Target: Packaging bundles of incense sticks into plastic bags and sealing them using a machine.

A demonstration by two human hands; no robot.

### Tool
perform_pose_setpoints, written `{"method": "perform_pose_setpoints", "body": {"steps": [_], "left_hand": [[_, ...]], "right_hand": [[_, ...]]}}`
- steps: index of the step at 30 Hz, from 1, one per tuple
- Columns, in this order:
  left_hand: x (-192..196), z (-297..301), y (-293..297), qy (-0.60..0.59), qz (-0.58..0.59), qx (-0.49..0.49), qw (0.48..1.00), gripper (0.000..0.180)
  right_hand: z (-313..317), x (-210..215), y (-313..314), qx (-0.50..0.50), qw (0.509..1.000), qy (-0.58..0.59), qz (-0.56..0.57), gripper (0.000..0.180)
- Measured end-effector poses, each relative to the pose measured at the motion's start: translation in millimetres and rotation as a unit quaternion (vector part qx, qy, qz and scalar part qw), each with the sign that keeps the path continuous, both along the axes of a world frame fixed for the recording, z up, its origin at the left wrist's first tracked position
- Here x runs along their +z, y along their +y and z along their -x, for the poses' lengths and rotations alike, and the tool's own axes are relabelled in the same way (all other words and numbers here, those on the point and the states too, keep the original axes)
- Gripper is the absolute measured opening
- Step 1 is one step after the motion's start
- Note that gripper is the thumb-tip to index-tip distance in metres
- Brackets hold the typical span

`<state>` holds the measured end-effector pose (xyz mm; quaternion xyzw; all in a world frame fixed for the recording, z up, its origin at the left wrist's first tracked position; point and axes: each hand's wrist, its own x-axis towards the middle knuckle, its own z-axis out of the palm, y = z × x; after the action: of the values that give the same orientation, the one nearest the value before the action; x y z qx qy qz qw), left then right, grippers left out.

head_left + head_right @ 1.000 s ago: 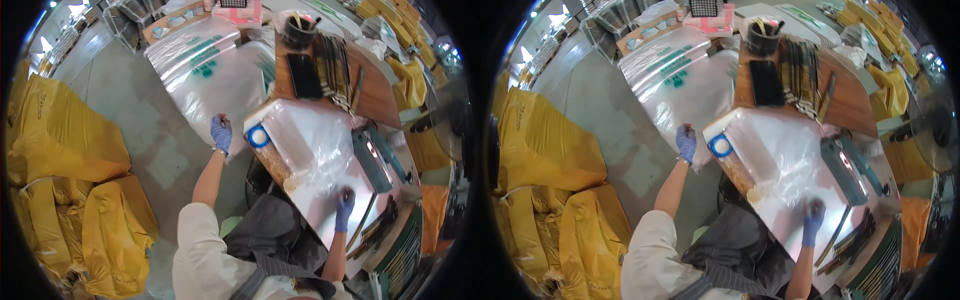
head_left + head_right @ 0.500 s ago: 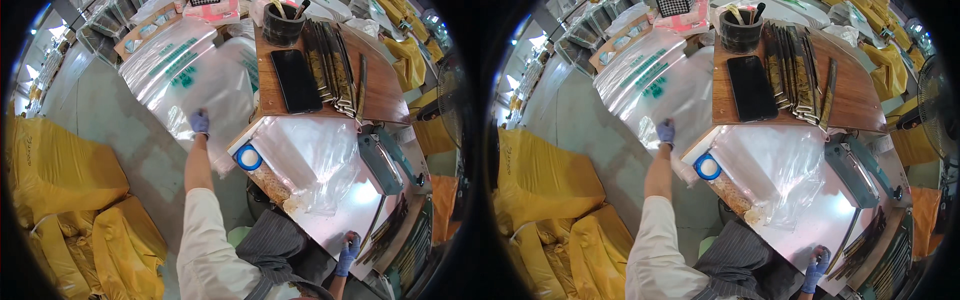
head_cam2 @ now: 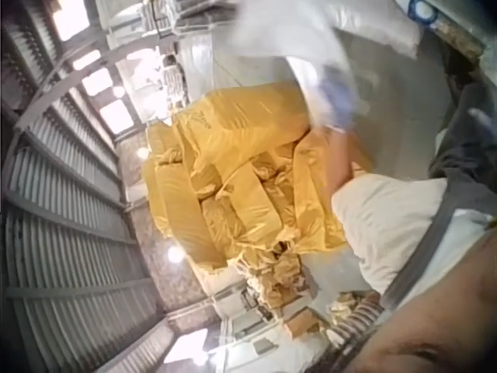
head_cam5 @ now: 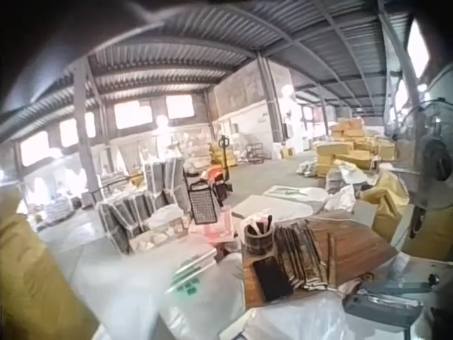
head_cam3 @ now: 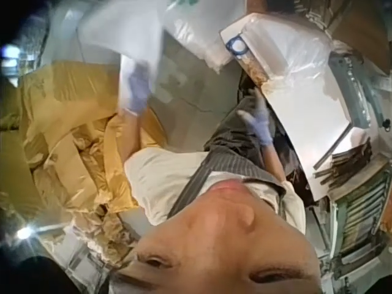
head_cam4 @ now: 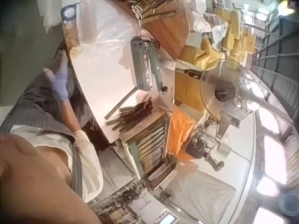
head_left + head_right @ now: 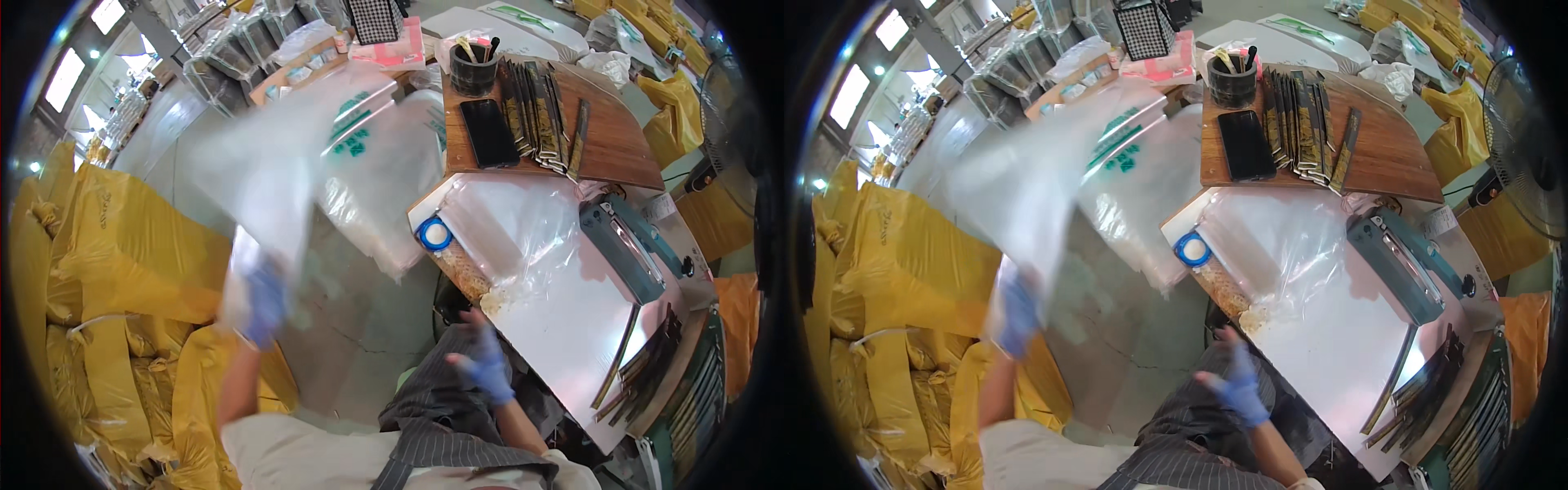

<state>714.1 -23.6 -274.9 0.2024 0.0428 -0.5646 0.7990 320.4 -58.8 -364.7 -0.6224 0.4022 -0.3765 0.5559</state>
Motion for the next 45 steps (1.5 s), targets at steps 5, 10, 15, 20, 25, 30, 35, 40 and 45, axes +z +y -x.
{"method": "perform_pose_setpoints", "body": {"steps": [5, 10, 15, 20, 25, 30, 35, 40, 45], "left_hand": [[-60, 193, 133, -0.633, -0.062, -0.327, 0.699, 0.024], [-65, 184, 129, -0.771, -0.067, -0.201, 0.601, 0.016], [-45, 189, 77, -0.738, -0.169, -0.068, 0.649, 0.017], [-80, 214, 87, -0.771, -0.195, -0.191, 0.575, 0.027], [-51, 141, 93, -0.527, -0.148, 0.117, 0.829, 0.024], [-33, 160, 72, -0.624, -0.162, 0.177, 0.744, 0.03], [16, 180, 65, -0.702, -0.145, 0.104, 0.689, 0.025], [78, 158, 53, -0.8, -0.155, 0.09, 0.573, 0.027], [-2, 209, 7, -0.964, 0.208, -0.155, 0.058, 0.045]], "right_hand": [[-50, 29, 39, 0.268, 0.919, -0.249, -0.15, 0.081], [10, -5, 15, 0.231, 0.964, -0.02, -0.128, 0.019], [-16, 51, -2, -0.052, 0.996, -0.066, -0.033, 0.011], [-25, 29, 9, 0.141, 0.979, 0.045, 0.136, 0.012], [53, -19, -81, -0.226, 0.912, 0.244, 0.24, 0.01], [-7, 78, -38, -0.294, 0.822, 0.201, 0.445, 0.025], [-25, -78, -14, 0.154, 0.899, 0.306, 0.272, 0.034], [-30, -23, 2, 0.181, 0.916, 0.338, 0.115, 0.077], [-20, -40, 46, 0.417, 0.753, 0.485, 0.152, 0.055]]}}
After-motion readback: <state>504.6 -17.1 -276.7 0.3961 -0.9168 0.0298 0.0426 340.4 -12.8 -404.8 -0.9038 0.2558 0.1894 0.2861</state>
